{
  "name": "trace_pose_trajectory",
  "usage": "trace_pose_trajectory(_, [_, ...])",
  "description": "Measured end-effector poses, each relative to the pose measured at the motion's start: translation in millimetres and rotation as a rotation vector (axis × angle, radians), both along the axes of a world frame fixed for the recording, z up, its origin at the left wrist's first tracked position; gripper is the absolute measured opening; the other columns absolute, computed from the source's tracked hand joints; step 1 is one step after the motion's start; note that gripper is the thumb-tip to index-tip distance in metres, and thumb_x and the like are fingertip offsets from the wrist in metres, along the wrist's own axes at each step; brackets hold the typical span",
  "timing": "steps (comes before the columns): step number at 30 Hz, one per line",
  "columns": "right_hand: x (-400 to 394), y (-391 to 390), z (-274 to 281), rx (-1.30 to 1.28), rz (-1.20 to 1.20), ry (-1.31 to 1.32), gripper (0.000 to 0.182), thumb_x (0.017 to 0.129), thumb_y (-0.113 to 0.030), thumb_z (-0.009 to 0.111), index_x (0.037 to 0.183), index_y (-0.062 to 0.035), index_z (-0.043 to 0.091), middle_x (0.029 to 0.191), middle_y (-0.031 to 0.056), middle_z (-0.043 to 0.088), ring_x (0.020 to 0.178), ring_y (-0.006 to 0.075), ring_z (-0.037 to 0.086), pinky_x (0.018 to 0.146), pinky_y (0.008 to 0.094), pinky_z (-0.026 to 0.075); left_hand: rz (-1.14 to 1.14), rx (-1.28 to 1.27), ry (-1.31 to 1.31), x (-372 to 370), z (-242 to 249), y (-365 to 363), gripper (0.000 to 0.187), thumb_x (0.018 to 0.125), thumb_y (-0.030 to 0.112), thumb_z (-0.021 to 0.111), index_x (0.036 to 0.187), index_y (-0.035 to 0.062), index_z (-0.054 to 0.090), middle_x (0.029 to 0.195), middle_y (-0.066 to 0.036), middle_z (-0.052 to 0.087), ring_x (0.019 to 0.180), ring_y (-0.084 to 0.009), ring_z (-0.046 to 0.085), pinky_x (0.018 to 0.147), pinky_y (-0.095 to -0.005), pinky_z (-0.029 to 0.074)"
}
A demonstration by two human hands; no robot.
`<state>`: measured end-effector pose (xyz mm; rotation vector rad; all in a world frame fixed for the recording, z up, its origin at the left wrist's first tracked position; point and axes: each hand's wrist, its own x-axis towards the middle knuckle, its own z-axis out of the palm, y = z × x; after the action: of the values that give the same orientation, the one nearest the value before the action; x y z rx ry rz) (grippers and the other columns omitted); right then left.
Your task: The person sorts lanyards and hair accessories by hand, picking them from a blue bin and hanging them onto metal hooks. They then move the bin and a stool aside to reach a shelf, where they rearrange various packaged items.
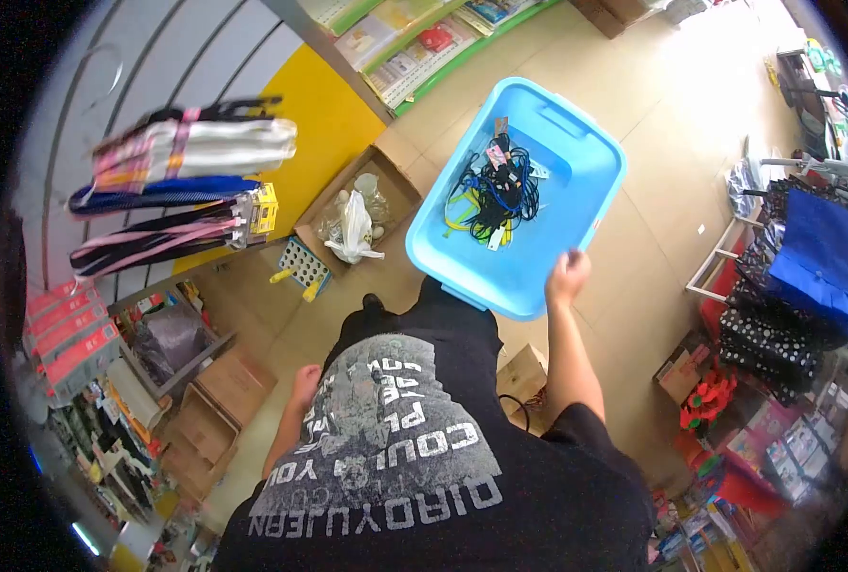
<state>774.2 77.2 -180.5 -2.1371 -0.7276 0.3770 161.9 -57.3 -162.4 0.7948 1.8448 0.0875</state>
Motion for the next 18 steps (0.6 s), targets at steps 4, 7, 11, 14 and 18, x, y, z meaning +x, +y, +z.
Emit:
trace_pose_trajectory(4, [-0.5,144.9,-36.2,-0.211,0.481,-0.048,0.023,0.079,-0.018,0.053,0.091,-0.0002,0.061,0.095,0.0201,0.058,0.091,0.0362,0.054,0.081,0.0399,0.044,-0.052,-0.090,0.102,28.1,35.2,11.6,0.025,0.086,0.018,0.056,0.103,0.0001,0.058,0.091,-0.009,0.063,0.082,-0.0179,0.060,0.074,-0.0296,0.048])
trace_pose_trajectory(7, [0.9,200.2,-103.2,-0.440,0.591,-0.032,0.033,0.081,-0.023,0.050,0.107,-0.0051,0.060,0.117,0.0205,0.052,0.107,0.0368,0.050,0.091,0.0407,0.041,0.204,-0.152,0.010,31.8,57.6,8.5,0.020,0.088,0.013,0.051,0.104,0.0004,0.054,0.087,-0.011,0.061,0.075,-0.0177,0.060,0.066,-0.0291,0.051])
trace_pose_trajectory(11, [10.1,234.9,-165.1,-0.784,0.636,-0.051,0.044,0.080,-0.028,0.051,0.121,-0.0140,0.054,0.130,0.0161,0.044,0.116,0.0370,0.045,0.095,0.0417,0.040,0.305,-0.162,0.104,39.4,84.0,-9.7,0.019,0.089,0.012,0.050,0.104,0.0005,0.054,0.087,-0.011,0.060,0.073,-0.0176,0.060,0.065,-0.0289,0.051])
trace_pose_trajectory(14, [0.4,243.2,-136.7,-1.063,0.730,-0.061,0.044,0.079,-0.028,0.050,0.122,-0.0184,0.053,0.131,0.0154,0.043,0.117,0.0371,0.045,0.095,0.0429,0.040,0.322,-0.166,0.106,44.8,96.6,-25.6,0.019,0.089,0.012,0.051,0.104,0.0005,0.054,0.086,-0.011,0.060,0.071,-0.0181,0.060,0.065,-0.0291,0.051])
trace_pose_trajectory(18, [0.2,227.2,-144.5,-0.906,0.586,-0.080,0.037,0.078,-0.031,0.053,0.112,-0.0173,0.061,0.116,0.0161,0.054,0.108,0.0361,0.051,0.090,0.0446,0.042,0.307,-0.170,0.105,56.0,105.9,-34.0,0.019,0.089,0.012,0.051,0.104,0.0000,0.054,0.085,-0.012,0.060,0.072,-0.0188,0.060,0.065,-0.0292,0.051])
